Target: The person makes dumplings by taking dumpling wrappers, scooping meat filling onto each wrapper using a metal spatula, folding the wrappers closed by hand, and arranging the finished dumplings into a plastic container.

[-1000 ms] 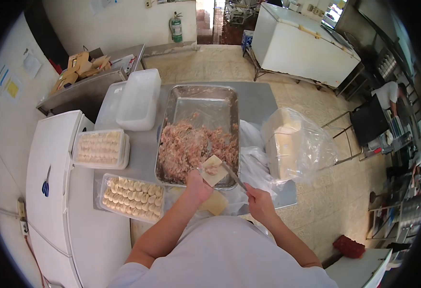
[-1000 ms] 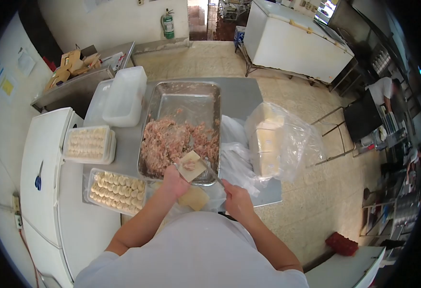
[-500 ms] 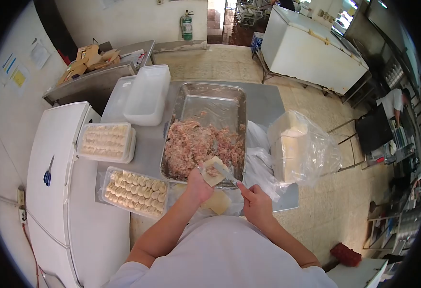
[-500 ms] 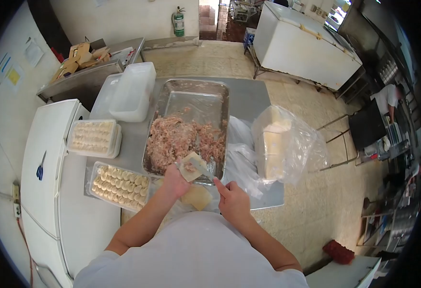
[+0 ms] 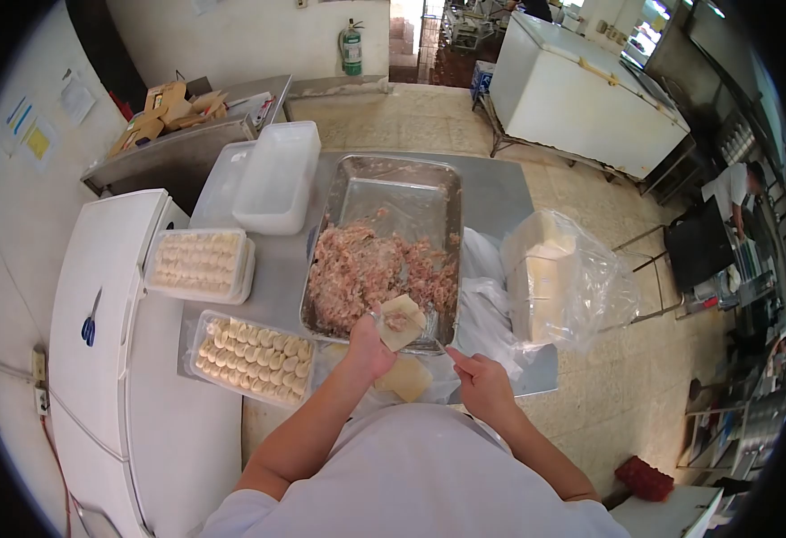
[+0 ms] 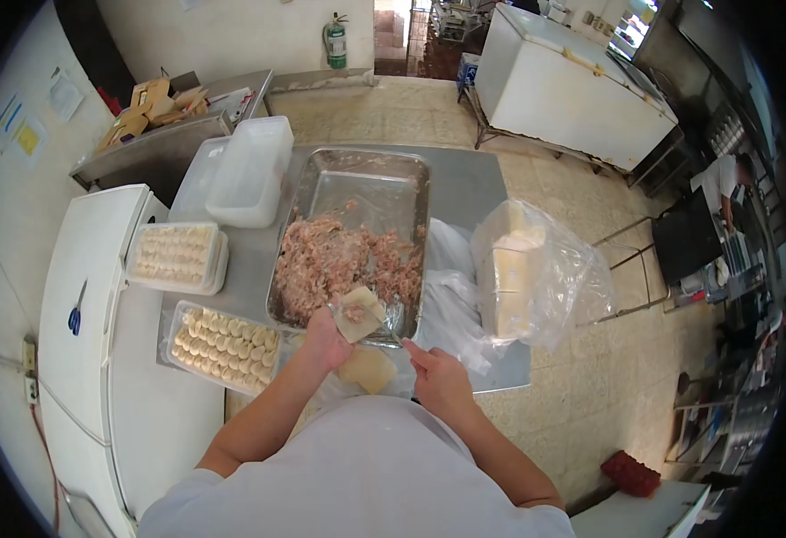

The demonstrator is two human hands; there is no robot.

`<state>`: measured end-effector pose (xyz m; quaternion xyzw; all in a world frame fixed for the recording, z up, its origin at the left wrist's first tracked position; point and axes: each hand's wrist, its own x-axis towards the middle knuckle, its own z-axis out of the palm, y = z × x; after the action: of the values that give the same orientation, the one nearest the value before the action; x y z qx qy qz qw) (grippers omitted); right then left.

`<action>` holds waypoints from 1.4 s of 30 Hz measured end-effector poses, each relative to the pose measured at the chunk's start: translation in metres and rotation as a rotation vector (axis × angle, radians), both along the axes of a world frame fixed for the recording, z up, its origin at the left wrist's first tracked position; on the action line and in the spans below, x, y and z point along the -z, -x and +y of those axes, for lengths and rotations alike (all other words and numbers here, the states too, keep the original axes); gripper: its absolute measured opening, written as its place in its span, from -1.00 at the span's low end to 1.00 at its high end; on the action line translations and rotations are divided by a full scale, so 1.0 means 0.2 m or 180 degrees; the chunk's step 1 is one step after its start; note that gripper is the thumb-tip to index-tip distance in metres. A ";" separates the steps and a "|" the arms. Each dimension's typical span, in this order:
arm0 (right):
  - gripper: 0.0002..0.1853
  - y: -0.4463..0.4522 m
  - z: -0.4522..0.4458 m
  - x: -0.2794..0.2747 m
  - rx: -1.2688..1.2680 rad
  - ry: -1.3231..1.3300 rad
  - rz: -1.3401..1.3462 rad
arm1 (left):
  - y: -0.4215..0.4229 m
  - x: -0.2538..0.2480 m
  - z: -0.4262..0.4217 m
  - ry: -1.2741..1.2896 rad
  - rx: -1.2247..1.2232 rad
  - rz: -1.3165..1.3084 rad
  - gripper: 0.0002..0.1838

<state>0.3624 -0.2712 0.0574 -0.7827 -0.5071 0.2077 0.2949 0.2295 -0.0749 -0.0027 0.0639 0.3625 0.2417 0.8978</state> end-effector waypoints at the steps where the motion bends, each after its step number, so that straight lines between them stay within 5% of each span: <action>1: -0.59 0.00 0.00 0.01 0.0055 -0.0003 -0.0045 | 0.00 0.00 0.00 -0.0046 0.0014 -0.0021 -0.42; 6: -0.61 -0.07 -0.01 0.16 0.0323 -0.0021 -0.0335 | 0.00 -0.04 -0.02 0.0016 0.0090 0.0149 -0.42; 15: -0.58 -0.16 -0.09 0.13 0.0704 0.0297 0.1033 | 0.01 -0.03 -0.02 0.0069 -0.0008 0.0109 -0.45; 18: -0.59 -0.10 -0.06 0.00 -0.0128 0.0172 -0.0206 | 0.00 -0.03 -0.03 0.0109 0.0093 0.0104 -0.47; 21: -0.60 -0.11 -0.03 0.04 0.0090 0.0394 -0.0478 | -0.01 0.03 -0.03 0.0070 0.0109 0.0103 -0.49; 30: -0.60 -0.30 -0.18 0.19 0.0759 0.0745 0.0467 | 0.03 0.08 -0.01 0.0045 -0.0033 0.0084 -0.43; 36: -0.57 -0.27 -0.24 -0.04 0.0725 0.0225 -0.0439 | 0.06 0.11 0.00 0.0062 -0.0019 -0.0168 -0.48; 39: -0.59 -0.11 -0.16 -0.09 0.0332 -0.0249 -0.0580 | 0.09 0.39 0.04 0.0035 0.0312 -0.1566 -0.47; 42: -0.58 0.01 -0.08 -0.07 0.0012 -0.0228 -0.0951 | -0.01 -0.04 -0.05 0.0047 0.0048 -0.0120 -0.45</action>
<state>0.3612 -0.2868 0.0723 -0.7949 -0.5510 0.0703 0.2443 0.2319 -0.0842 0.0053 0.0554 0.3468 0.2335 0.9067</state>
